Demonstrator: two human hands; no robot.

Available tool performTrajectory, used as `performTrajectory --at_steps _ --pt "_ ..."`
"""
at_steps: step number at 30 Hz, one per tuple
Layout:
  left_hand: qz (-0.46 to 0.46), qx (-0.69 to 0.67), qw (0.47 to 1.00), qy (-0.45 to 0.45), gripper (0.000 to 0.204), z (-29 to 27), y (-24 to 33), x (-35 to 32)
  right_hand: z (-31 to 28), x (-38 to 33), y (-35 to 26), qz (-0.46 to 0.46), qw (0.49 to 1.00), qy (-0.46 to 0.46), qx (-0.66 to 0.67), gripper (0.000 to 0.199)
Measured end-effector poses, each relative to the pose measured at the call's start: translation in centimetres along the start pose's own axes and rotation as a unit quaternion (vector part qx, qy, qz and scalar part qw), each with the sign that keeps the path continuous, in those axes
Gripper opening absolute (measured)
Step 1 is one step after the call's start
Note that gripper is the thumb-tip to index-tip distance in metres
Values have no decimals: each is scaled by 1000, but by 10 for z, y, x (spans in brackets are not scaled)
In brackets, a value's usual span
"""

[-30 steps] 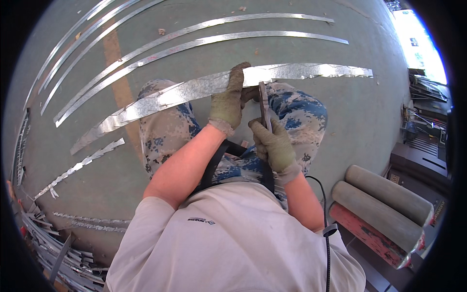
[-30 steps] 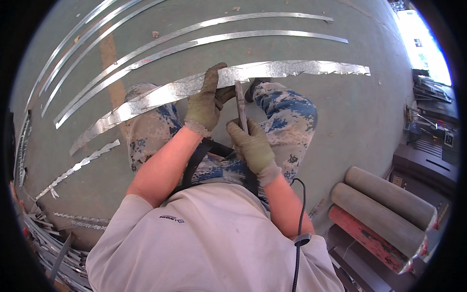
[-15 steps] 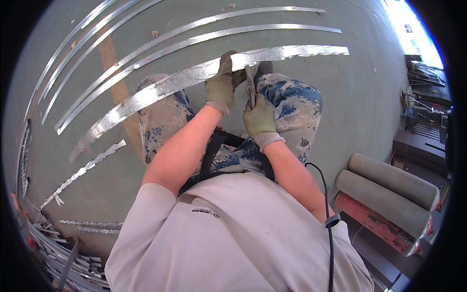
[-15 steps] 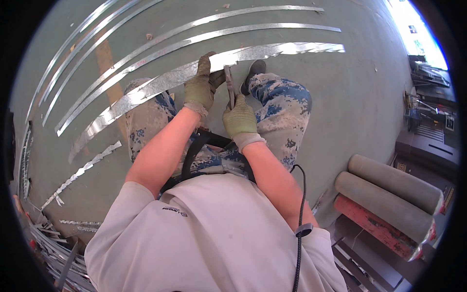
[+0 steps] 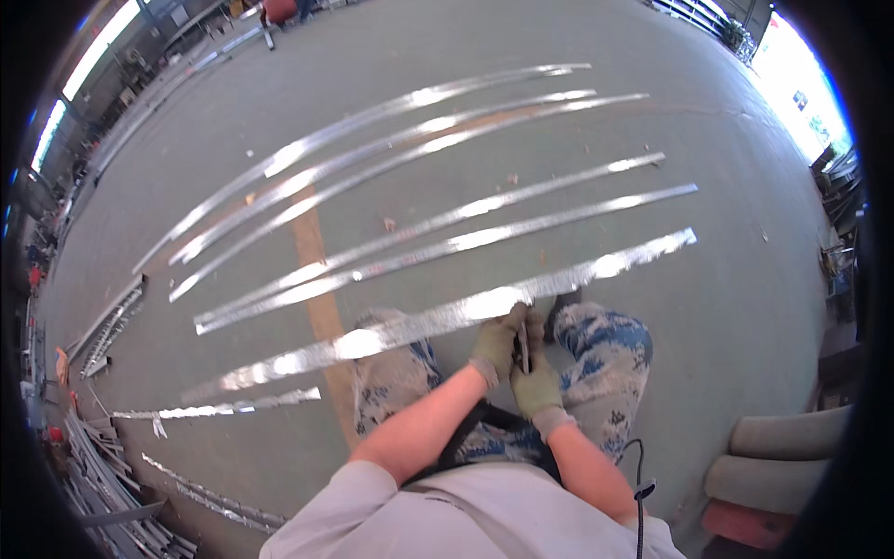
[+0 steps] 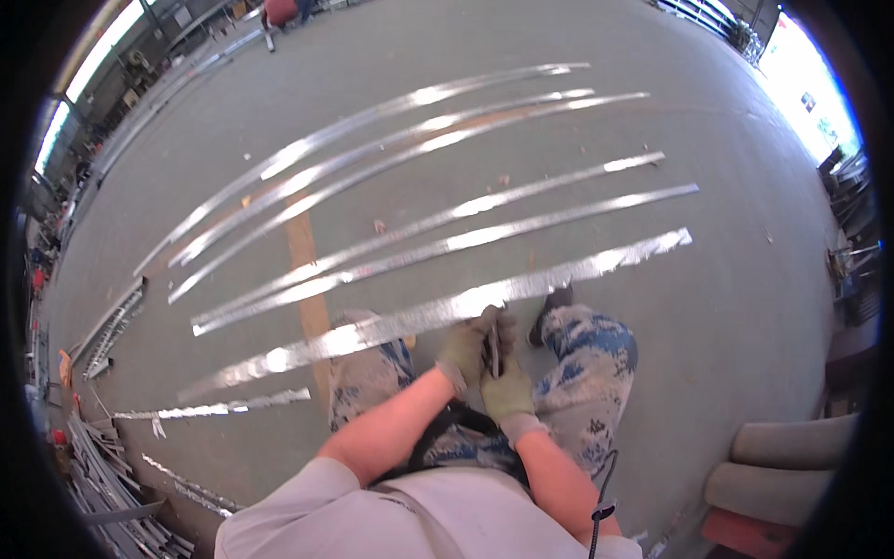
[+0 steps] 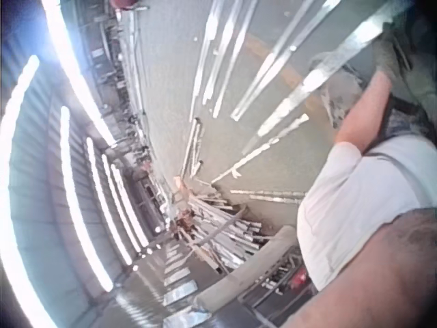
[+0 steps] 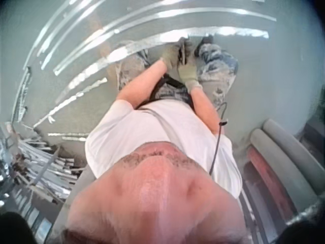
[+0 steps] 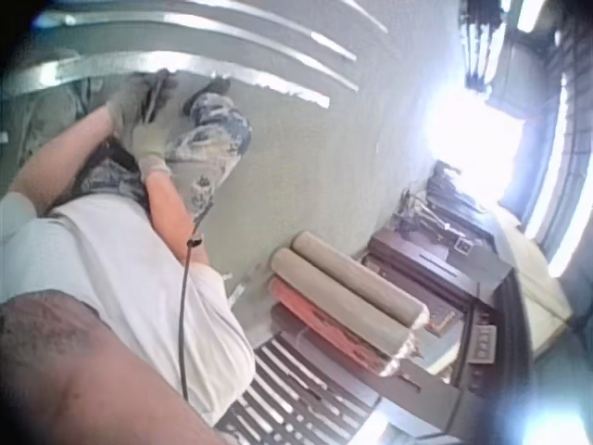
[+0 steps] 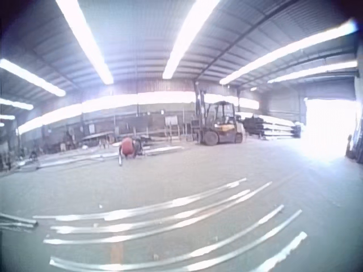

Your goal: The person sits on the floor and uses tin snips to cut a long metal strip into smaller segments. The person repeatedly positions the snips along the strip, cuts, and places the resulting pieces on the floor.

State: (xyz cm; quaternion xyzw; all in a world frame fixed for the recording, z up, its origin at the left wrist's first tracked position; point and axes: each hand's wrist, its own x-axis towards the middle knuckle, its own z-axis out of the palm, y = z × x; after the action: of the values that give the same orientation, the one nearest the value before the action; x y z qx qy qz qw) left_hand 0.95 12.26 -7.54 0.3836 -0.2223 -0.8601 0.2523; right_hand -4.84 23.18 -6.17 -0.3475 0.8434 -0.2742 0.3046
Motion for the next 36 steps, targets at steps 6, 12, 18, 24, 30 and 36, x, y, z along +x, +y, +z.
performTrajectory --at_steps 6,12,18,24,30,36 --pt "-17 -27 999 27 32 12 4 -7 -11 -1 -4 56 997 -60 16 64" --pt "5 -41 996 74 29 40 9 -23 -10 -4 13 36 993 -72 80 73" --pt "1 -70 995 68 29 46 11 -19 -21 -10 9 -40 984 -38 168 55" --pt "-4 -80 995 57 30 56 22 -38 -80 -10 5 83 811 -381 436 43" --pt "-14 -98 995 -18 34 54 13 -45 -24 -11 69 47 523 -543 656 34" --pt "-46 -94 994 29 32 63 36 -63 -38 -31 57 148 550 -435 697 35"
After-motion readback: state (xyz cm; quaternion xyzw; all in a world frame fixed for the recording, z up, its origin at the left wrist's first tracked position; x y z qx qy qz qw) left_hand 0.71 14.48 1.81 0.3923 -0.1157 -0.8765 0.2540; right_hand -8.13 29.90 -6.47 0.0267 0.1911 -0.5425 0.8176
